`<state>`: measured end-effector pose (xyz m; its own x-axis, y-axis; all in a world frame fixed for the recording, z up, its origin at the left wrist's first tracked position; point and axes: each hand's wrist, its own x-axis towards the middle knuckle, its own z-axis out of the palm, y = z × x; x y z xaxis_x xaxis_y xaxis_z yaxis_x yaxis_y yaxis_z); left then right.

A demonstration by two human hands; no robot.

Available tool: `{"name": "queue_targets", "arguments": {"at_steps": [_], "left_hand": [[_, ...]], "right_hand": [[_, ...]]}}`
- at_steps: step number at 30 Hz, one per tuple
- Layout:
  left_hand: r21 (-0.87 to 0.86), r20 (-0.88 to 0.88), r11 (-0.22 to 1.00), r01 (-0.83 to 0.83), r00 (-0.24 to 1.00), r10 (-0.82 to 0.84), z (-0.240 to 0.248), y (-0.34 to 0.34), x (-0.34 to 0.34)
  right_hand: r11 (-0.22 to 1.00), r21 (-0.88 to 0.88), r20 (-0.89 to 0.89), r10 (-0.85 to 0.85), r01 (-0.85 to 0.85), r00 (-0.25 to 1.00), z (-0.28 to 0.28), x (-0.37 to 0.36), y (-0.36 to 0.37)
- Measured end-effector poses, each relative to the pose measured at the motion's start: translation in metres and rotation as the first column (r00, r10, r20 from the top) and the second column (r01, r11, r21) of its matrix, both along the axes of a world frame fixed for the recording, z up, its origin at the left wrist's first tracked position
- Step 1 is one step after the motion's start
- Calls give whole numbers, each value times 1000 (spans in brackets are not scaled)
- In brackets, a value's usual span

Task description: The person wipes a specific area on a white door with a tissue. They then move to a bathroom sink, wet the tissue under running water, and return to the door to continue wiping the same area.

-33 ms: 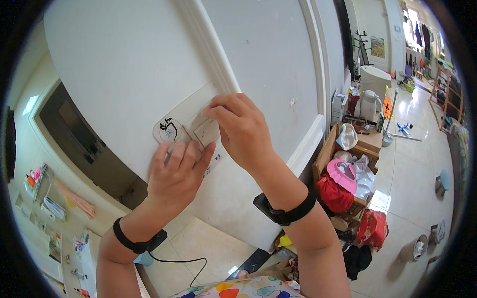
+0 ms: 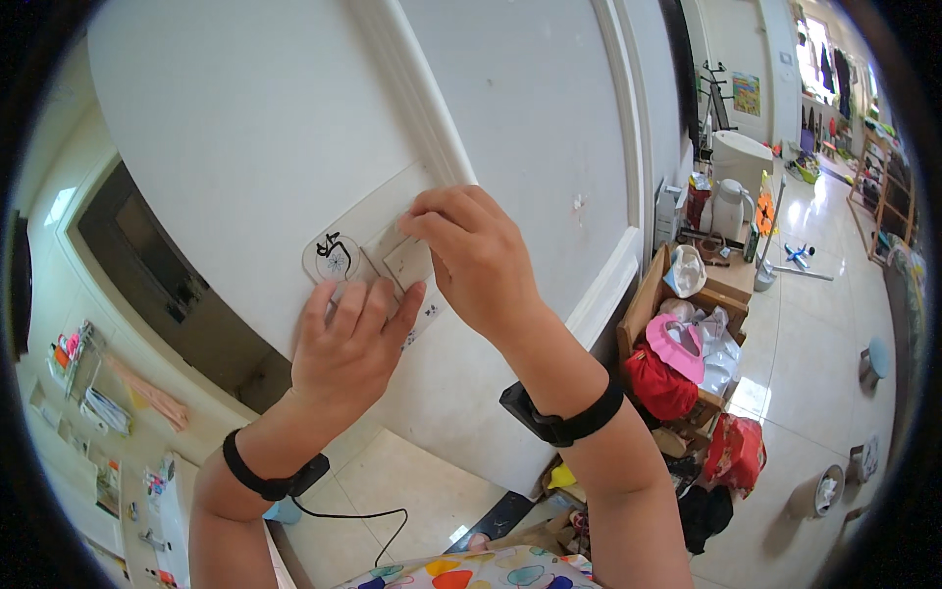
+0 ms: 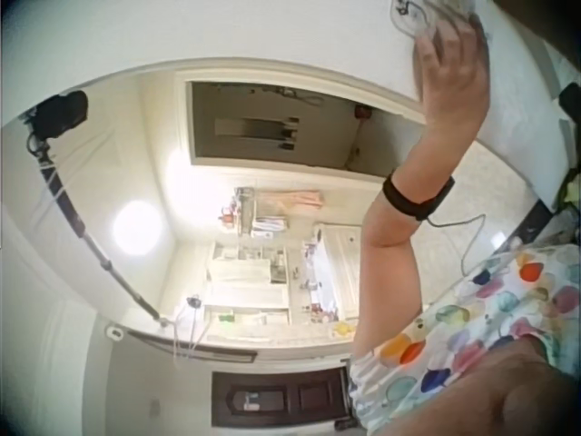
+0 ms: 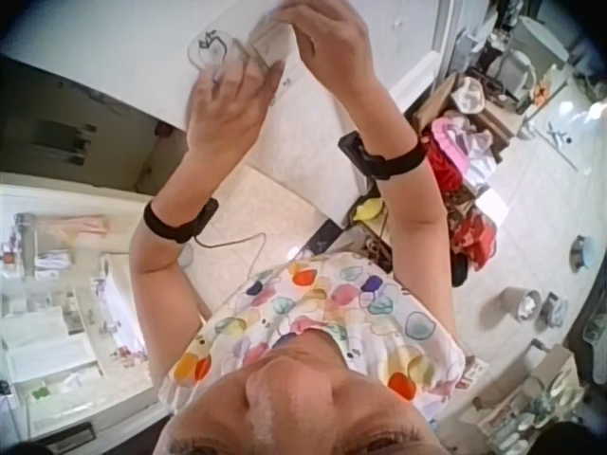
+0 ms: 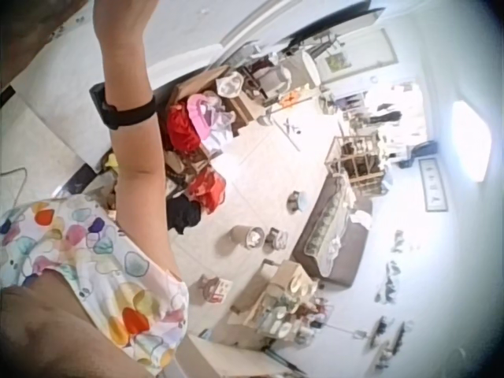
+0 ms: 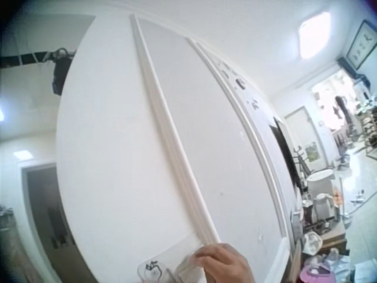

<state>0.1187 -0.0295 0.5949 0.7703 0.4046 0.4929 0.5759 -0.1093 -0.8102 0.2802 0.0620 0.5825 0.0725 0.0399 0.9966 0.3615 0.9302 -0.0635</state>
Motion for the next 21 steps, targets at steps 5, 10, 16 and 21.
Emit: {"name": "queue_targets", "arguments": {"at_steps": [5,10,16,21], "left_hand": [[-17,5,1000,-11,1000,12,0,0,0],[15,9,1000,9,1000,-9,0,0,0],[-22,28,1000,-3,1000,3,-2,0,-1],[-10,25,1000,19,1000,-19,-1,2,0]], "right_hand": [[994,-46,124,102,-97,987,-2,-3,-2],[999,-18,191,-34,38,981,0,6,2],[1000,-25,218,-10,16,976,-4,-1,-8],[1000,-27,236,5,1,972,-4,-1,-7]]}}
